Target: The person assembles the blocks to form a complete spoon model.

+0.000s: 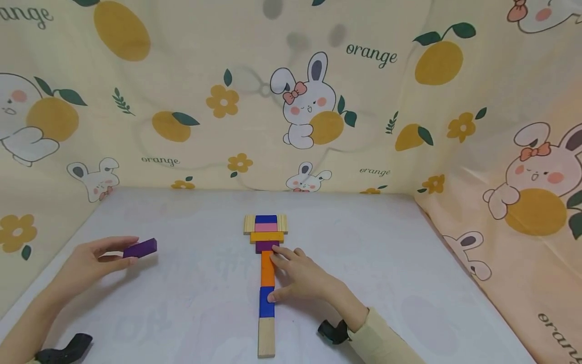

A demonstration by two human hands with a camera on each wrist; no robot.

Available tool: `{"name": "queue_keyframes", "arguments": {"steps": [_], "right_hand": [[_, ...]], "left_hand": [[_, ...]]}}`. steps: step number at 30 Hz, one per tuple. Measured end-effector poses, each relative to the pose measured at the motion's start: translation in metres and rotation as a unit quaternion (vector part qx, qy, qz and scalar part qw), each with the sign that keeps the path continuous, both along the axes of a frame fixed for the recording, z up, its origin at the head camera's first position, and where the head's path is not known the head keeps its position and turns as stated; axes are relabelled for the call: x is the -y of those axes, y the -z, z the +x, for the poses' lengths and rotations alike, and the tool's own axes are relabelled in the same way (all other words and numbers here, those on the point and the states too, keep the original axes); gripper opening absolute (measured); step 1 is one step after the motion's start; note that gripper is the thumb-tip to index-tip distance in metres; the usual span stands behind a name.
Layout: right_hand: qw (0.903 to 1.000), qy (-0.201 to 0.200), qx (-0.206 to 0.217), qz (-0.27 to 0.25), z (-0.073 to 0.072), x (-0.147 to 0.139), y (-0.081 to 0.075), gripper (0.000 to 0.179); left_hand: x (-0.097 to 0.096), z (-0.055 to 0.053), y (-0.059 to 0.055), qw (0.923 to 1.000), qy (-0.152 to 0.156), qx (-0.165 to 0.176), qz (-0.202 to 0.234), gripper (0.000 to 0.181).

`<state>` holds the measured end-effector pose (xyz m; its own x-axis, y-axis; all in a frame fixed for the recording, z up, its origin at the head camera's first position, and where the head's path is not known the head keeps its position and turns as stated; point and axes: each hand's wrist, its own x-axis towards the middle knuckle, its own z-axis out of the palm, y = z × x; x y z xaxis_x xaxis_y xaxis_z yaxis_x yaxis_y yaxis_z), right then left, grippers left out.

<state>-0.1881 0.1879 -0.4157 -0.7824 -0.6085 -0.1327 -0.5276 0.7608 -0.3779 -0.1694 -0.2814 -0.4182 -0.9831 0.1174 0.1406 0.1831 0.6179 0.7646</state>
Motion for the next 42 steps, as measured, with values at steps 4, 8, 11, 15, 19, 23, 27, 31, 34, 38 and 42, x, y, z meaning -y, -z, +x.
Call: {"name": "queue_keyframes", "arguments": {"steps": [4,8,11,15,19,23,27,31,34,38,42], "right_hand": [[1.0,0.002,-0.001,0.002,0.0,0.0,-0.002,0.097],[1.0,0.005,0.001,0.003,0.0,0.0,-0.002,0.098],[1.0,0.007,0.005,0.003,0.001,0.001,-0.002,0.098],[1.0,0.003,0.004,0.001,0.0,0.001,-0.001,0.098],[1.0,0.001,0.0,0.001,0.0,0.002,-0.001,0.097],[1.0,0.002,0.0,0.002,0.0,0.002,-0.002,0.096],[1.0,0.003,0.0,0.0,0.001,0.001,-0.003,0.096],[1.0,-0.001,0.003,-0.003,0.002,0.003,-0.001,0.096],[1.0,-0.001,0.003,0.001,0.001,0.004,-0.001,0.097],[0.9999,0.004,-0.003,0.01,-0.001,0.005,-0.002,0.096],[0.9999,0.0,-0.003,0.01,-0.002,0.002,-0.004,0.095]], "left_hand": [[-0.02,-0.012,-0.001,0.9998,0.012,-0.001,0.012,0.056],[-0.036,-0.026,-0.004,0.9996,0.028,-0.005,0.009,0.053],[-0.047,-0.036,-0.006,0.9991,0.041,-0.014,0.006,0.05],[-0.063,-0.051,-0.008,0.9982,0.056,-0.019,0.011,0.047],[-0.08,-0.064,-0.009,0.9976,0.064,-0.017,0.02,0.045],[-0.098,-0.076,-0.014,0.9967,0.074,-0.021,0.028,0.043],[-0.12,-0.088,-0.019,0.9958,0.08,-0.029,0.033,0.042],[-0.138,-0.098,-0.023,0.9965,0.073,-0.029,0.03,0.041],[-0.153,-0.111,-0.023,0.9974,0.062,-0.029,0.025,0.04],[-0.171,-0.135,-0.014,0.9976,0.054,-0.034,0.026,0.039],[-0.189,-0.156,-0.001,0.9965,0.059,-0.038,0.045,0.039]]}}
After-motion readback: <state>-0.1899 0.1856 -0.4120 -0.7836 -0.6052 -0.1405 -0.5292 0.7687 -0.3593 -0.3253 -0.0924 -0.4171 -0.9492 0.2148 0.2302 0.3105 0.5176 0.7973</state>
